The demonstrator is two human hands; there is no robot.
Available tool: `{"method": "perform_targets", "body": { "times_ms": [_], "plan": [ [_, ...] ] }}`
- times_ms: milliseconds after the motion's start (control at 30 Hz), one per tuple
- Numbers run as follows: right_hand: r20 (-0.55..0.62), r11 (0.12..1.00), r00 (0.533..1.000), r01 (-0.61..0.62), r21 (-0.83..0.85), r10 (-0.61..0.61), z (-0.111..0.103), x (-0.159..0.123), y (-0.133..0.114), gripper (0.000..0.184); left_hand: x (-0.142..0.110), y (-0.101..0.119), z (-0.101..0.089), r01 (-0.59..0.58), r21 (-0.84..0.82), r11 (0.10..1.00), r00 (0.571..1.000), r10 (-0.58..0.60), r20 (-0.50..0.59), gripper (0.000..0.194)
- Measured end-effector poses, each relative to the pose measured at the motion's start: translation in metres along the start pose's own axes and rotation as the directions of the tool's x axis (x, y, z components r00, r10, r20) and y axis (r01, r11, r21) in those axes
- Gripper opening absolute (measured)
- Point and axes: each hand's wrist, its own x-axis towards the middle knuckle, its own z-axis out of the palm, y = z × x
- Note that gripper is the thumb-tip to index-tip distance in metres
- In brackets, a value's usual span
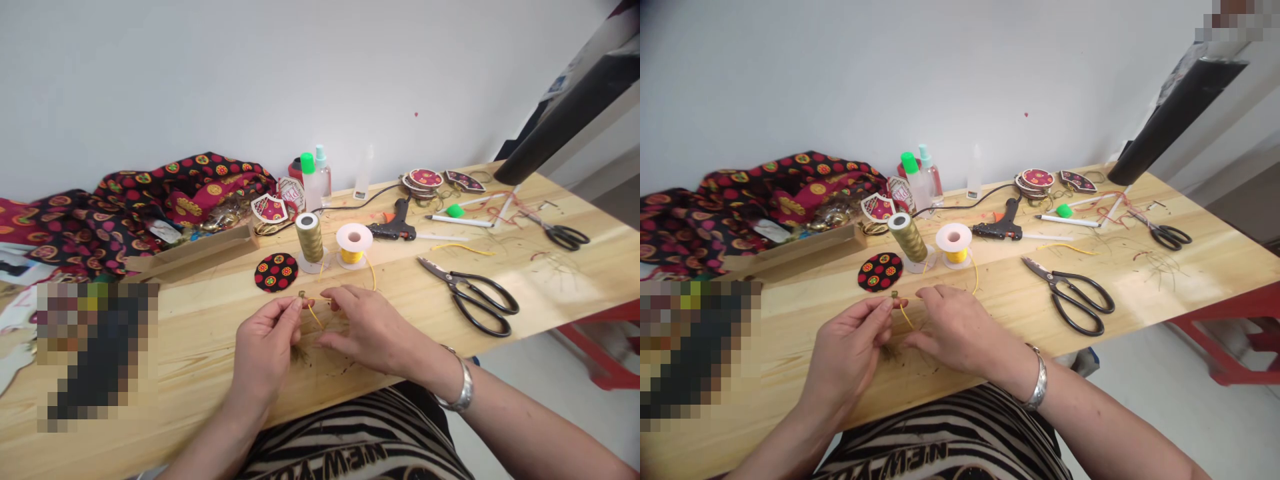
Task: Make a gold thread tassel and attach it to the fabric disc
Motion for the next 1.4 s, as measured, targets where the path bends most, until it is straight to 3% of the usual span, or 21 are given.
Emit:
{"method": "perform_targets", "body": {
  "times_ms": [200, 467, 800, 1100, 1400],
  "plan": [
    [0.009, 0.995, 1.0, 0.03, -0.096, -0.029, 0.003, 0.002, 0.004, 0.018, 0.0, -0.002, -0.002, 0.012, 0.031, 0.999, 1.0, -0.012, 0.003, 0.027],
    [-0.011, 1.0, 1.0, 0.007, -0.013, -0.007, 0.002, 0.003, 0.006, 0.022, 0.0, -0.005, -0.004, 0.025, 0.064, 0.998, 1.0, -0.025, -0.003, 0.027],
    [-0.156, 0.994, 0.986, -0.041, 0.096, 0.056, 0.008, 0.002, 0.012, 0.015, -0.002, -0.005, -0.007, 0.01, 0.12, 0.993, 0.999, -0.016, 0.047, 0.023],
    [-0.163, 0.988, 0.983, -0.061, 0.138, 0.084, 0.005, 0.002, 0.012, 0.013, -0.004, -0.006, -0.01, -0.003, 0.131, 0.991, 0.997, -0.008, 0.082, 0.023],
    [-0.165, 0.994, 0.986, -0.001, 0.106, 0.018, 0.002, 0.0, 0.011, 0.012, -0.01, 0.014, -0.003, -0.068, 0.361, 0.93, 0.997, 0.048, 0.064, 0.024]
  ]
}}
